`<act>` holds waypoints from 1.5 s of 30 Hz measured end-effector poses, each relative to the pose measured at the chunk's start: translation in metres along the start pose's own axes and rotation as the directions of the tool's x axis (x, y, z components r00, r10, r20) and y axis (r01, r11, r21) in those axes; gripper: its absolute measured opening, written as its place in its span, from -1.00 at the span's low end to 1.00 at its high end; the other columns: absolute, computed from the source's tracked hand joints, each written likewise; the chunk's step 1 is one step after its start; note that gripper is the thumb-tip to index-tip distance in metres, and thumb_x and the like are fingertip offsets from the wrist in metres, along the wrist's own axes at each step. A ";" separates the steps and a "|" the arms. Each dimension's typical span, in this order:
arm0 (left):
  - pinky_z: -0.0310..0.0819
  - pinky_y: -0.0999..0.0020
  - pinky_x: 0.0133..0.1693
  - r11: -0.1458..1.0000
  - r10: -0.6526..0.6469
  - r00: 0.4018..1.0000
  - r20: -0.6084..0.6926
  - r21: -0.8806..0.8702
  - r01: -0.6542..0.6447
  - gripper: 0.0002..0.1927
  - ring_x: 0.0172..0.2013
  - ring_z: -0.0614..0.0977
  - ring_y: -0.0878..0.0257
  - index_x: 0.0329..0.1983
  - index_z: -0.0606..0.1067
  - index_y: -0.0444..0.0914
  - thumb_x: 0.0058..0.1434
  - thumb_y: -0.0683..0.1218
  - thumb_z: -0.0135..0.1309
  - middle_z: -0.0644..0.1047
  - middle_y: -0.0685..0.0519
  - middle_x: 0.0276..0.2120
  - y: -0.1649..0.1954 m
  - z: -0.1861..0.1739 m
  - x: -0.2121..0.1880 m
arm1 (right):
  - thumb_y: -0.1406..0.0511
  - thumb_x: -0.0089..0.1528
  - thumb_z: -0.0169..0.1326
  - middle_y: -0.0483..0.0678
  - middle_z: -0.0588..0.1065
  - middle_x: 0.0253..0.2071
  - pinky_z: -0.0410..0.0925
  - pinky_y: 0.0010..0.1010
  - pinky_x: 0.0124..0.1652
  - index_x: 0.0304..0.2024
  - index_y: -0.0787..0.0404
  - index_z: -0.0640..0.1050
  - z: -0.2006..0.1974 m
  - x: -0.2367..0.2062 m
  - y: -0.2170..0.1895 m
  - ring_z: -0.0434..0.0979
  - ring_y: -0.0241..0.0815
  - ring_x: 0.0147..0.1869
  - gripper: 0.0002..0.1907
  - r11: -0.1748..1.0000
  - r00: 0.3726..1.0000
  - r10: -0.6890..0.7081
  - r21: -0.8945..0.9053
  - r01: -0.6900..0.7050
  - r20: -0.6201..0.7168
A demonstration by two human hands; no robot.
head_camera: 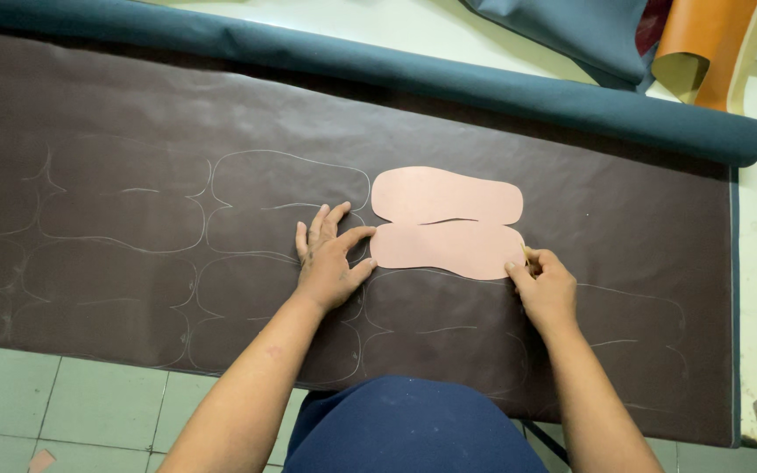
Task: The person places a pink paper template on a dark sheet of material and traces its outline with a pencil. The person repeats this process multiple times, moving the template to different positions on the sheet to create several traced outlines.
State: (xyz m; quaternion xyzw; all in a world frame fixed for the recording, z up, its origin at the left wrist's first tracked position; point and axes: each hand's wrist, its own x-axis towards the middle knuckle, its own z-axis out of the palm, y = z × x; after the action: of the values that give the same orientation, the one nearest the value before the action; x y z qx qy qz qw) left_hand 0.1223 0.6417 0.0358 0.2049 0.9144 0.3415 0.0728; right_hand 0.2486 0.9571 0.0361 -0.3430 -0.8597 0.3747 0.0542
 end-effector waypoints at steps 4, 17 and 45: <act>-0.25 -0.27 0.27 0.992 0.088 0.996 -0.017 0.089 -0.086 -0.58 0.42 0.14 -0.16 0.03 0.59 -0.01 0.04 -0.10 0.18 0.24 -0.09 0.39 0.004 0.025 0.005 | 0.11 0.15 0.28 -0.03 0.60 -0.35 0.41 -0.26 -0.18 -0.04 0.22 0.62 -0.005 0.007 -0.002 0.60 -0.12 -0.26 -0.57 0.976 0.999 -0.031 -0.215 0.036 0.026; 0.28 -0.17 0.18 0.674 0.419 0.886 0.197 0.587 -0.449 -0.45 0.17 0.37 -0.42 0.17 0.36 -0.53 0.18 -0.10 -0.08 0.33 -0.49 0.22 0.064 0.111 -0.010 | 0.33 0.32 0.17 0.08 0.48 -0.30 0.37 -0.33 -0.20 -0.19 0.24 0.65 0.038 -0.004 -0.082 0.51 -0.03 -0.22 -0.90 0.797 0.804 -0.594 0.151 0.585 0.018; 0.41 0.01 0.10 0.846 0.351 0.872 0.340 0.284 -0.451 -0.65 0.06 0.48 -0.18 0.06 0.45 -0.42 0.24 -0.17 -0.09 0.46 -0.30 0.07 0.050 0.086 -0.003 | 0.21 0.29 0.06 0.09 0.58 -0.37 0.40 -0.10 -0.25 -0.26 0.19 0.61 0.081 0.026 -0.171 0.58 0.16 -0.26 -0.80 0.694 0.670 -0.604 -0.128 0.708 0.431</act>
State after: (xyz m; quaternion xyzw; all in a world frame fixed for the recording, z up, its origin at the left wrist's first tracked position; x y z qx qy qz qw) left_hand 0.1647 0.7258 0.0038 0.4481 0.8775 0.1469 0.0875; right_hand 0.1064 0.8415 0.0907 0.0630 -0.9642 0.2568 -0.0195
